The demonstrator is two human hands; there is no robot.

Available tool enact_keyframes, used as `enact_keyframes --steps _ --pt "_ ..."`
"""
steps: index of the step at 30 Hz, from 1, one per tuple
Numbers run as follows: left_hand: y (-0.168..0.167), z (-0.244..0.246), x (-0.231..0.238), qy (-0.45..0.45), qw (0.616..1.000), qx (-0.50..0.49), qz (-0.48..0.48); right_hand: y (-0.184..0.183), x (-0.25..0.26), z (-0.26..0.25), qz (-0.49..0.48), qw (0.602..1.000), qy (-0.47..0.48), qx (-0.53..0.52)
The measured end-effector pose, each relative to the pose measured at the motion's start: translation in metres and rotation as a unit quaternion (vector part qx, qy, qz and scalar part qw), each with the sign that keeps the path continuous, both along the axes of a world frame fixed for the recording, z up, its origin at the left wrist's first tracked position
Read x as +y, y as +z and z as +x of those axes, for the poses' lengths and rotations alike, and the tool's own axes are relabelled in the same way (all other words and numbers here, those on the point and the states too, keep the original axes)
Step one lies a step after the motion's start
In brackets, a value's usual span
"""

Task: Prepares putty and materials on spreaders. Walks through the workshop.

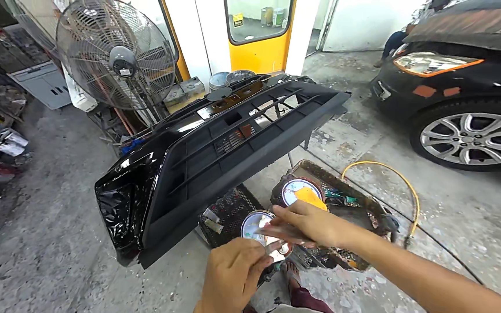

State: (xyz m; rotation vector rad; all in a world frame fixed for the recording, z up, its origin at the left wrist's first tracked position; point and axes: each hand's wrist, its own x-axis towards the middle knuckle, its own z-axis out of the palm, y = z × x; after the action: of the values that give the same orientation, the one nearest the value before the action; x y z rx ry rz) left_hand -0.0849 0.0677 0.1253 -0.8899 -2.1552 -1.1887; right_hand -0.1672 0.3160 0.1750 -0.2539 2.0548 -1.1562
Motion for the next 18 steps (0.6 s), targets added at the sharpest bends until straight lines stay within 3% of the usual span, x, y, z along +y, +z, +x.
enact_keyframes --steps 3,7,9,11,14,18 --pt "-0.008 0.008 0.009 -0.006 0.998 0.000 0.062 -0.017 0.002 -0.007 -0.030 0.986 -0.140 0.088" --pt "-0.011 0.026 0.017 0.092 0.961 -0.170 0.197 -0.041 0.014 0.002 -0.275 0.863 -0.392 0.163" --pt "-0.013 0.029 0.020 0.143 0.931 -0.224 0.249 -0.048 0.011 0.021 -0.320 0.821 -0.427 0.203" --pt "-0.011 0.030 0.025 0.160 0.913 -0.252 0.277 -0.054 -0.002 0.041 -0.309 0.814 -0.431 0.237" --pt "-0.007 0.028 0.033 0.147 0.926 -0.246 0.245 -0.069 -0.026 0.060 -0.311 0.816 -0.417 0.251" --pt "0.005 0.026 0.031 0.094 0.961 -0.255 0.040 -0.059 -0.031 0.060 -0.371 0.813 -0.404 0.195"
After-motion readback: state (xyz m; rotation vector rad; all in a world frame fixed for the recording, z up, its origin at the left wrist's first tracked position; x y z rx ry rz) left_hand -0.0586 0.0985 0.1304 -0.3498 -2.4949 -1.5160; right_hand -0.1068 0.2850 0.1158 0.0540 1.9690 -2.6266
